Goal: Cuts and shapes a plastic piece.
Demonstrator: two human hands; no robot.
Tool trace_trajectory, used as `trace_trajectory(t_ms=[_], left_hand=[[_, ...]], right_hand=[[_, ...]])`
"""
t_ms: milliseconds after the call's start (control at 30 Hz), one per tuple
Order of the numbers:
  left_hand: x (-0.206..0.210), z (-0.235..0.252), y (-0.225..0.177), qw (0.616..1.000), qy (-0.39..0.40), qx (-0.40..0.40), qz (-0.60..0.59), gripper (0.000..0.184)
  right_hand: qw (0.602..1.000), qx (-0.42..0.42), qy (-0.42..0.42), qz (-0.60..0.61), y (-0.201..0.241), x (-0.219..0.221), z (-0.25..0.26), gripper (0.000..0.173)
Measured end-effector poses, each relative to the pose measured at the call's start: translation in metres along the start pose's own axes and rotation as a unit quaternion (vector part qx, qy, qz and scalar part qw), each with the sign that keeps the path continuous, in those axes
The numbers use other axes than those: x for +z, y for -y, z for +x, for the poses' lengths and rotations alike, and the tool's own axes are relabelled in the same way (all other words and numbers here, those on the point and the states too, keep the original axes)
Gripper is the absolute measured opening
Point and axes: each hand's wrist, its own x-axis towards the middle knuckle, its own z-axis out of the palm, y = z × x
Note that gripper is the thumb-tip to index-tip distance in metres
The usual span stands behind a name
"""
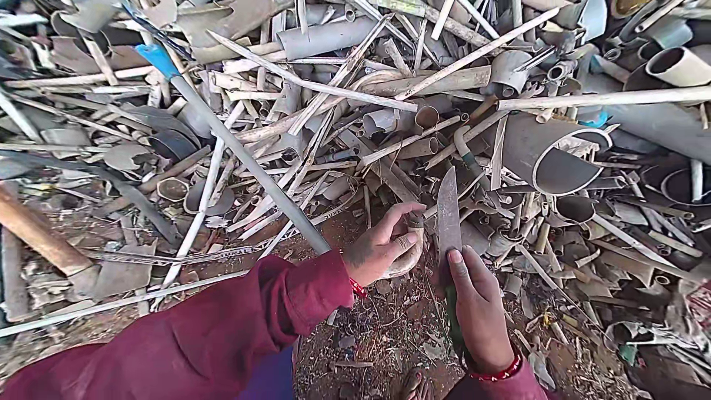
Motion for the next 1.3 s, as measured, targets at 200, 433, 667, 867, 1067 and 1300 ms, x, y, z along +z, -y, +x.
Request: trace_trajectory(t_ms=[200, 433, 667, 867, 1067, 1300], left_hand=[[0.002, -0.011, -0.010, 0.999, 0.017, -0.026, 0.019, 0.048], [0.004, -0.018, -0.010, 0.977, -0.035, 0.087, 0.193, 0.040], [0.005, -0.018, -0.020, 0.989, -0.007, 0.002, 0.149, 0.016], [0.010, -0.017, -0.017, 0.988, 0.066, -0.042, 0.137, 0.074], [0.016, -0.020, -0.015, 0.987, 0.054, -0.013, 0.151, 0.056], [0.030, -0.025, -0.025, 0.988, -0.019, -0.105, -0.115, 0.034]], right_hand=[[0.995, -0.058, -0.017, -0.078, 0.001, -0.005, -0.011, 0.028], [0.987, -0.074, 0.004, -0.140, 0.000, -0.012, -0.021, 0.033], [0.992, -0.013, -0.061, -0.111, 0.012, -0.022, -0.024, 0.025], [0.996, 0.010, -0.028, -0.081, 0.009, -0.019, -0.028, 0.027], [0.998, 0.041, 0.003, -0.039, 0.007, -0.010, -0.026, 0.045], [0.996, 0.059, 0.028, 0.064, 0.003, 0.010, -0.027, 0.030]])
